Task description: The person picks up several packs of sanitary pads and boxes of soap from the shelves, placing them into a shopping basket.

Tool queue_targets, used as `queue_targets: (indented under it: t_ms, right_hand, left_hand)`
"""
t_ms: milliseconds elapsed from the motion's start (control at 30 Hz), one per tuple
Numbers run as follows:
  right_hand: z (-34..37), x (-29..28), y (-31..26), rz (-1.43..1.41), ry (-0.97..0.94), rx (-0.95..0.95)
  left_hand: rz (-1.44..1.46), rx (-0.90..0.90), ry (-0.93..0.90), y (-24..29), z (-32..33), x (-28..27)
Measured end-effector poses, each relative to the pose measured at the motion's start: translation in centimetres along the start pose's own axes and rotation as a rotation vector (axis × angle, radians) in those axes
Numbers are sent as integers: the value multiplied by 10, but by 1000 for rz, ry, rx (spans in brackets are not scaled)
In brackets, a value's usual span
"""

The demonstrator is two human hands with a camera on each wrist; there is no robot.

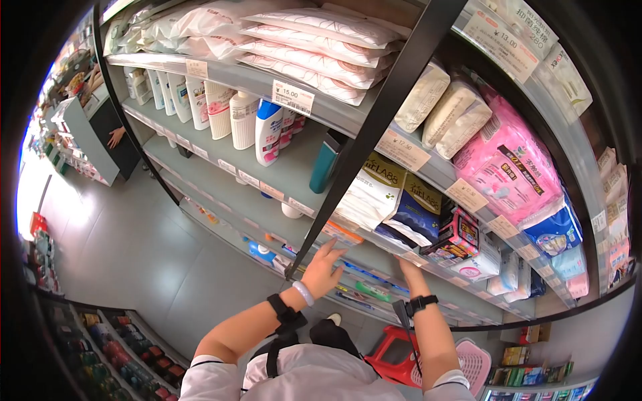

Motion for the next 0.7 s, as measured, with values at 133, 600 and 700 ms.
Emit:
queue_targets:
  t_ms: [133, 600, 700]
  right_hand:
    - [-21, 0, -23, -17, -26, -27]
    - [-54, -32, -69, -31, -171, -128]
    - [-76, -36, -95, -29, -215, -138]
  left_hand:
    - [-343, 167, 52, 6, -14, 5]
    - [-537, 56, -2, 2, -18, 17]
    - [-617, 79, 32, -2, -19, 20]
Point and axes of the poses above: each hand's wrist, its own z-axis away from the middle knuckle, its own x-axis out of the palm, y = z × x, the point moved 2 cm from there along -z, towards the middle knuckle, and after that the axes turned 5 degrees about -z, right-handed, at the moved point
